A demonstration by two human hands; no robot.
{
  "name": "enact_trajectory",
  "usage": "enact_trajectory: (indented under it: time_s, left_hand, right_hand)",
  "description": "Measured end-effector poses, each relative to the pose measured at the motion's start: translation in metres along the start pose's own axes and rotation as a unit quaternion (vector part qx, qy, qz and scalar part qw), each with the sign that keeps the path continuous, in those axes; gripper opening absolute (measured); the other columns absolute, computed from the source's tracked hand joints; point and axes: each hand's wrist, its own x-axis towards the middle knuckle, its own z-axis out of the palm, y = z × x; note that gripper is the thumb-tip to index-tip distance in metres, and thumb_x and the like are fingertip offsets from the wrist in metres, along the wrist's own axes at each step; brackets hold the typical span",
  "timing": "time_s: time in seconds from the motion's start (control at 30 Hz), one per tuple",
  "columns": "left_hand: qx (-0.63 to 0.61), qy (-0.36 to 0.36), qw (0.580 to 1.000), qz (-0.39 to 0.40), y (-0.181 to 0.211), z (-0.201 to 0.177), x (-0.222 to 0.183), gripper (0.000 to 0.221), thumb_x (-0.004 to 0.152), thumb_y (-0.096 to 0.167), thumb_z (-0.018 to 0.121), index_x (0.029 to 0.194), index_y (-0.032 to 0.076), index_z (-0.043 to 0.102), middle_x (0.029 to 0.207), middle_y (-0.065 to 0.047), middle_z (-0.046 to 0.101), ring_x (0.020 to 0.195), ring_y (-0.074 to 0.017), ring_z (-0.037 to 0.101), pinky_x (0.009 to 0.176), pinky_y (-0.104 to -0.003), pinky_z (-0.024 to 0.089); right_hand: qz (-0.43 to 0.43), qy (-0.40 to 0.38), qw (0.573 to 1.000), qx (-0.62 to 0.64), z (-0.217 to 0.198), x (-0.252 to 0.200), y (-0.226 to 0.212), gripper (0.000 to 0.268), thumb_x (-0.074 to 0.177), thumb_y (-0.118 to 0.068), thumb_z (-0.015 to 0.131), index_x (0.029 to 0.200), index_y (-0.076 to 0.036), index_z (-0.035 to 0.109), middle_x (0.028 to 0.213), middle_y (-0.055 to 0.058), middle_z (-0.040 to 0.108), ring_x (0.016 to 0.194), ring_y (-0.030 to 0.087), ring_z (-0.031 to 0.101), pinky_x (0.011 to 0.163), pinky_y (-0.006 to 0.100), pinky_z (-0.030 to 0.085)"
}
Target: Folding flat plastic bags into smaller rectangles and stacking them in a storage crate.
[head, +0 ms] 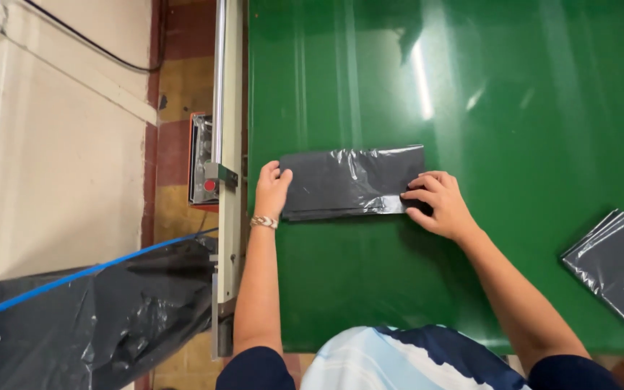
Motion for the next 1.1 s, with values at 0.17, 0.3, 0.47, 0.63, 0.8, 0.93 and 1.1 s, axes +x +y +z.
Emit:
enact_trajectory:
  time_s: [0.17,0.3,0.47,0.63,0.8,0.93,1.1]
  left_hand:
    - [0.460,0.172,0.815,0.309,0.042,0.052,-0.014,0.046,0.082,0.032,0.074,0.124,0.020,0.060,0.119,0.000,0.058,0.115,-0.0234,0.054,0.081,-0.040,0.059]
    - [0.514,0.057,0.725,0.455,0.034,0.126,0.028,0.037,0.086,0.030,0.064,0.123,0.029,0.059,0.117,0.010,0.058,0.123,-0.0158,0.049,0.083,-0.033,0.057]
    - [0.478,-0.207,0.796,0.309,0.070,0.124,0.045,0.046,0.091,0.047,0.059,0.135,0.037,0.051,0.124,0.011,0.064,0.124,-0.0179,0.053,0.096,-0.044,0.053]
    - [0.438,-0.238,0.835,0.232,0.072,0.071,0.060,0.036,0.084,0.056,0.065,0.111,0.034,0.071,0.107,0.002,0.075,0.107,-0.0262,0.069,0.089,-0.046,0.056]
    - [0.546,0.084,0.721,0.418,0.066,0.076,0.003,0.073,0.072,0.055,0.079,0.130,0.016,0.058,0.137,-0.007,0.056,0.137,-0.0312,0.043,0.104,-0.064,0.042]
    - [0.485,0.069,0.721,0.490,0.040,0.121,-0.048,0.061,0.096,0.051,0.050,0.133,0.004,0.058,0.145,-0.013,0.052,0.143,-0.0336,0.040,0.107,-0.066,0.037]
    - [0.520,-0.005,0.756,0.397,0.012,0.078,-0.057,0.081,0.089,0.058,0.055,0.150,0.007,0.041,0.161,-0.014,0.035,0.151,-0.0325,0.027,0.111,-0.064,0.032]
  right_hand:
    - [0.042,-0.028,0.997,-0.057,0.006,0.058,0.043,0.026,0.095,-0.033,0.058,0.113,-0.015,0.067,0.110,0.006,0.066,0.112,0.029,0.061,0.093,0.043,0.045]
    - [0.200,-0.230,0.935,-0.179,0.040,0.103,0.077,0.048,0.072,-0.050,0.074,0.109,-0.022,0.064,0.109,0.002,0.067,0.113,0.029,0.059,0.093,0.046,0.043]
    - [0.173,-0.315,0.924,-0.129,0.005,0.128,0.057,0.027,0.084,-0.038,0.071,0.104,-0.020,0.065,0.099,0.002,0.069,0.105,0.029,0.064,0.094,0.047,0.042]
    - [0.146,-0.264,0.942,-0.147,0.013,0.106,0.095,0.028,0.083,-0.038,0.068,0.104,-0.021,0.060,0.096,0.004,0.074,0.104,0.030,0.069,0.090,0.049,0.046]
    - [0.042,0.032,0.997,-0.051,0.020,0.110,0.026,0.029,0.085,-0.017,0.074,0.109,-0.005,0.063,0.111,0.016,0.065,0.120,0.038,0.058,0.102,0.048,0.043]
    - [-0.023,0.086,0.995,0.054,0.087,0.108,-0.031,0.043,0.106,-0.038,0.040,0.126,-0.004,0.057,0.126,0.020,0.060,0.130,0.040,0.050,0.110,0.052,0.035]
    - [0.006,-0.032,0.989,-0.142,0.074,0.091,-0.002,0.072,0.088,-0.050,0.060,0.139,-0.001,0.056,0.146,0.022,0.053,0.141,0.039,0.043,0.118,0.056,0.028]
